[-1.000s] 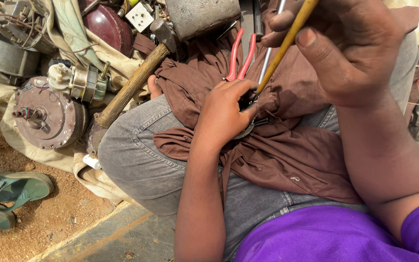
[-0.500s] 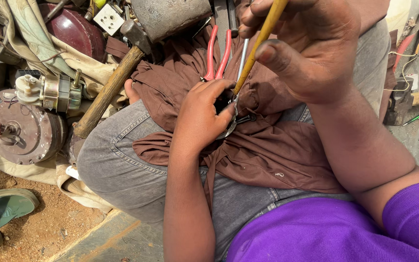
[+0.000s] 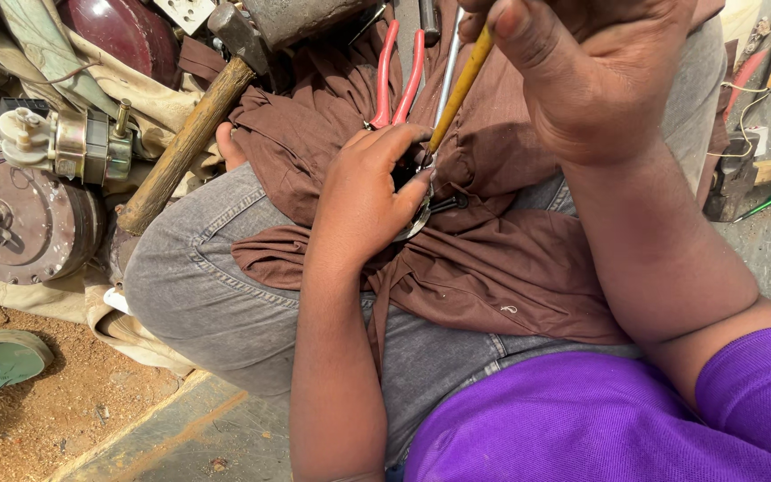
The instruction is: The person sits on the ground and dismantles small electric motors, using a hammer to knock components out of the motor housings and pliers to cut and pull windings from the armature. They handle a screwdriver and a wooden stick to pry at the parts while working over a cloth on their lap.
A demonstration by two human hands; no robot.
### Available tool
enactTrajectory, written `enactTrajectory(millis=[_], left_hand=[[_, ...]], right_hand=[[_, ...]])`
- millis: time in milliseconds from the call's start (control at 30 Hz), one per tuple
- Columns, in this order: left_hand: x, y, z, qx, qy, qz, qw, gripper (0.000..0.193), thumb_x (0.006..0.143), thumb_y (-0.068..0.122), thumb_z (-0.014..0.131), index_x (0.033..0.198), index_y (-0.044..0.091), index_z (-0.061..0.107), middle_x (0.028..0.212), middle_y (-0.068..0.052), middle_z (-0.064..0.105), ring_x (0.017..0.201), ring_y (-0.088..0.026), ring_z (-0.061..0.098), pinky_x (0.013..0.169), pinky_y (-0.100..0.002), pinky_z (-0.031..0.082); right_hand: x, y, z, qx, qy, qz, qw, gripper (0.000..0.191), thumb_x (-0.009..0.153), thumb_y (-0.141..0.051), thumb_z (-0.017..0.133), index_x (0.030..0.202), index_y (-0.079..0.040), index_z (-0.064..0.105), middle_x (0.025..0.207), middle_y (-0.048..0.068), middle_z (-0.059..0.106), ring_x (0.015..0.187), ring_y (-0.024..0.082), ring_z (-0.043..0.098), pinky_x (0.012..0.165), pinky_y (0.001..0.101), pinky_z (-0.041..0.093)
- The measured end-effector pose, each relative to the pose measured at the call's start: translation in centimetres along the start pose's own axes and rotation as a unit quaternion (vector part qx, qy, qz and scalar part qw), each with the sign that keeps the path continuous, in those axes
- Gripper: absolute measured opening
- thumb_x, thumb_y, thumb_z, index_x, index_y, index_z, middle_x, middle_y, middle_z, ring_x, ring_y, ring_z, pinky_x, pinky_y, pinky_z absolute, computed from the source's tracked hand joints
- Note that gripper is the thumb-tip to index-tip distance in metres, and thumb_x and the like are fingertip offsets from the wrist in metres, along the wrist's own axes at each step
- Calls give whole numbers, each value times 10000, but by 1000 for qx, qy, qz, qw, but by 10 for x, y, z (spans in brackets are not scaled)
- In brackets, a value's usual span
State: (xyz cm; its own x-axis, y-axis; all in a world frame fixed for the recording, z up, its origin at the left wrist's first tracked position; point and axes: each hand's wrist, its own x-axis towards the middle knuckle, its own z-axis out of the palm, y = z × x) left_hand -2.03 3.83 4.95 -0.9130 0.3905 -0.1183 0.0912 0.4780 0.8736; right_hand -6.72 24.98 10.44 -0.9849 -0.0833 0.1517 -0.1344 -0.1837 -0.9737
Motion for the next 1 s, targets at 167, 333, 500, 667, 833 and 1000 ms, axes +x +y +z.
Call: enactTrajectory(millis=[167,333,500,667,833,1000], left_hand=[[0,0,0,6,5,10,1000,406,807,137,786,1186,48,672,1047,-141,714,1012,-351,660,894,-446,519],[3,8,-1,19,0,-16,1000,379,783,135,791,1134,43,681,997,-155,708,989,-368,659,868,-448,520],[5,14,-1,8,20,-2,1000,386,763,136,791,1127,54,691,1007,-148,725,986,-361,672,862,-444,528],[-2,14,4,19,6,-41,999,374,768,158,789,1113,52,691,1007,-148,734,998,-354,682,883,-444,532],[-8,14,11,30,27,-10,999,380,775,164,774,1132,56,703,1032,-170,723,1001,-365,682,880,-441,536],[-24,20,11,34,36,46,998,380,798,151,755,1161,54,692,1057,-159,721,1033,-359,684,911,-436,540]], right_hand=[[4,7,5,91,15,31,995,231,1008,-184,706,1168,-25,660,1077,87,722,981,193,734,875,313,617],[7,13,10,-35,-67,-65,995,404,1107,-103,772,1385,5,500,1259,98,604,1119,206,635,975,350,548],[10,6,5,97,-109,57,988,426,1060,-159,665,1430,-19,507,1264,85,692,1237,176,702,1060,325,599],[4,5,10,-41,-93,-26,994,404,1067,-110,709,1418,10,548,1257,107,590,1115,154,625,945,289,536],[-2,1,8,-3,-86,-18,996,288,1135,-127,644,1375,17,572,1218,68,633,1141,108,643,1031,266,551],[-21,-12,19,74,-59,11,995,343,1064,-133,591,1384,-21,538,1182,34,656,1155,86,664,1076,239,553]])
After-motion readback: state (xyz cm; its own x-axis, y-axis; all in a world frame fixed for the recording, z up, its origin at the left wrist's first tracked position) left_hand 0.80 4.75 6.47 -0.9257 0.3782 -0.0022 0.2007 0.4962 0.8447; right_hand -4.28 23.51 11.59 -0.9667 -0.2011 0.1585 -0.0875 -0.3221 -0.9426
